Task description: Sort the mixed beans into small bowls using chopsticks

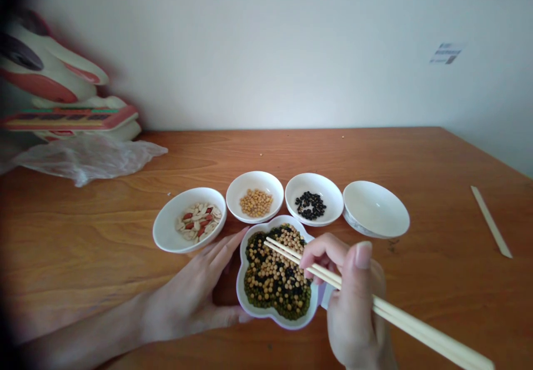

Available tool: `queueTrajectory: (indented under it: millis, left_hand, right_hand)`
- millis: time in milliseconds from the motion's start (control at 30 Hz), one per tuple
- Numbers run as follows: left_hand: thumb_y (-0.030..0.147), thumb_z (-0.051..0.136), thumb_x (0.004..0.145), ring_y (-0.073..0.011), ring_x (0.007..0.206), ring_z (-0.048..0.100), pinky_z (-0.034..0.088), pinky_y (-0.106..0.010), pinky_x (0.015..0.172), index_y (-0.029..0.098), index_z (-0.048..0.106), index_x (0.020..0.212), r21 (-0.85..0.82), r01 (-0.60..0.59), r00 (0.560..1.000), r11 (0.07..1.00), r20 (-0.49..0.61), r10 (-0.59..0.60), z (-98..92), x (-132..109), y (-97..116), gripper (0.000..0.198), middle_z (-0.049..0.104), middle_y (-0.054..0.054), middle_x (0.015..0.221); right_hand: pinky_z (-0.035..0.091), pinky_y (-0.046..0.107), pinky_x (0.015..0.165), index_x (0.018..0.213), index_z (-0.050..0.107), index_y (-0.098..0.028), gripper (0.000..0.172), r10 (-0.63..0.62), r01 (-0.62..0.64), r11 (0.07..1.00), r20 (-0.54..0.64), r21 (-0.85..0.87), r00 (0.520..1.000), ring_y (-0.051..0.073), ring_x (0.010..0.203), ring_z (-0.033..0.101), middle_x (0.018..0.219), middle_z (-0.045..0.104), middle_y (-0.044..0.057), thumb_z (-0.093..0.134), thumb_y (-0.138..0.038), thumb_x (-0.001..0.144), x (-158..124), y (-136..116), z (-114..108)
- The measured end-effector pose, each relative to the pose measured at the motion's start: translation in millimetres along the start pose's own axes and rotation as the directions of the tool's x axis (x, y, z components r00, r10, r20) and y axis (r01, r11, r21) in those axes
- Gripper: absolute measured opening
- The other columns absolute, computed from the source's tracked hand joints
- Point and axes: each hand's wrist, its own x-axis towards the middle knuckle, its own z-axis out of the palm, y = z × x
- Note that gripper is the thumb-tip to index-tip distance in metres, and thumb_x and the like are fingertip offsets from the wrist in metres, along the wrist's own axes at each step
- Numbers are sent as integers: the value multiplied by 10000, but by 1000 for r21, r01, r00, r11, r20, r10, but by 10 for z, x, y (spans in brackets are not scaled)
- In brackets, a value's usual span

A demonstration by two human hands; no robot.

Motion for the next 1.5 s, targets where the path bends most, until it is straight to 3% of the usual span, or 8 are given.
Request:
queueTrajectory:
  millis: [133, 633, 767, 867, 967, 1067, 1167, 1500]
  left_hand:
    - [648, 878, 831, -403, 1530, 544, 494, -591, 1264, 311, 33, 1729, 2, 5, 1000, 1000, -5, -5, -12, 6, -6, 1278, 485, -191, 1689]
    - [725, 883, 777, -425, 1539, 529, 479, -575, 1271, 348, -89, 1740, -47, -53, 998, 997, -49, 50, -9, -18, -62, 1420, 447, -209, 1713]
    - [722, 871, 800, -429, 1552, 513, 477, -593, 1269, 342, -121, 1737, -25, -17, 1000, 1000, -23, 17, -1, -39, -62, 1417, 427, -214, 1727]
    - [745, 895, 750, -465, 1575, 466, 460, -637, 1271, 310, -173, 1728, 8, 10, 1000, 1000, -5, -10, 3, -37, -26, 1512, 366, -238, 1754]
    - [785, 925, 658, -483, 1555, 481, 456, -650, 1270, 303, -70, 1734, 31, 35, 999, 999, -13, -35, -7, 29, 81, 1543, 394, -236, 1733]
    - [698, 997, 563, -462, 1467, 573, 472, -624, 1260, 276, 229, 1677, 5, 82, 995, 997, -54, -81, -19, 150, 235, 1418, 547, -190, 1605]
    - [657, 1011, 534, -443, 1399, 622, 498, -613, 1231, 255, 350, 1610, -34, 118, 988, 992, -98, -120, -20, 257, 351, 1325, 601, -176, 1529]
    - [669, 998, 582, -427, 1437, 598, 514, -611, 1220, 256, 303, 1614, -30, 121, 989, 992, -84, -123, 14, 226, 384, 1311, 559, -194, 1574]
  right_hand:
    - [457, 272, 435, 663, 701, -219, 958, 58, -60, 998, 144, 10, 988, 180, 522, 556, 582, 575, 65, 111, -917, 951, -1, 170, -48]
    - [496, 300, 496, 736, 700, -219, 966, 202, -202, 979, 241, -27, 949, 200, 575, 565, 647, 593, 78, 68, -923, 931, -32, 511, -279]
    - [476, 294, 430, 684, 714, -214, 979, 159, -160, 987, 160, -6, 974, 207, 521, 592, 605, 635, 96, 123, -965, 899, -13, 342, -235]
    - [441, 276, 399, 631, 696, -217, 957, 149, -150, 989, -80, -7, 986, 189, 479, 569, 556, 615, 87, 123, -914, 950, 38, 244, -223]
    - [471, 292, 425, 607, 731, -217, 1007, -8, 6, 996, -20, -87, 1000, 205, 503, 593, 544, 637, 105, 87, -912, 949, 99, 299, -274]
    - [440, 301, 446, 650, 755, -213, 964, 0, -4, 997, -42, -80, 999, 209, 529, 593, 564, 644, 101, 103, -820, 1017, 128, 396, -315]
    - [416, 310, 480, 648, 742, -206, 934, 5, -8, 999, -56, -53, 998, 205, 547, 575, 573, 638, 95, 135, -801, 1034, 110, 359, -293]
    - [400, 323, 576, 680, 731, -200, 879, 5, -5, 1000, -148, -3, 989, 196, 611, 554, 611, 636, 69, 171, -746, 1081, 10, 92, -287]
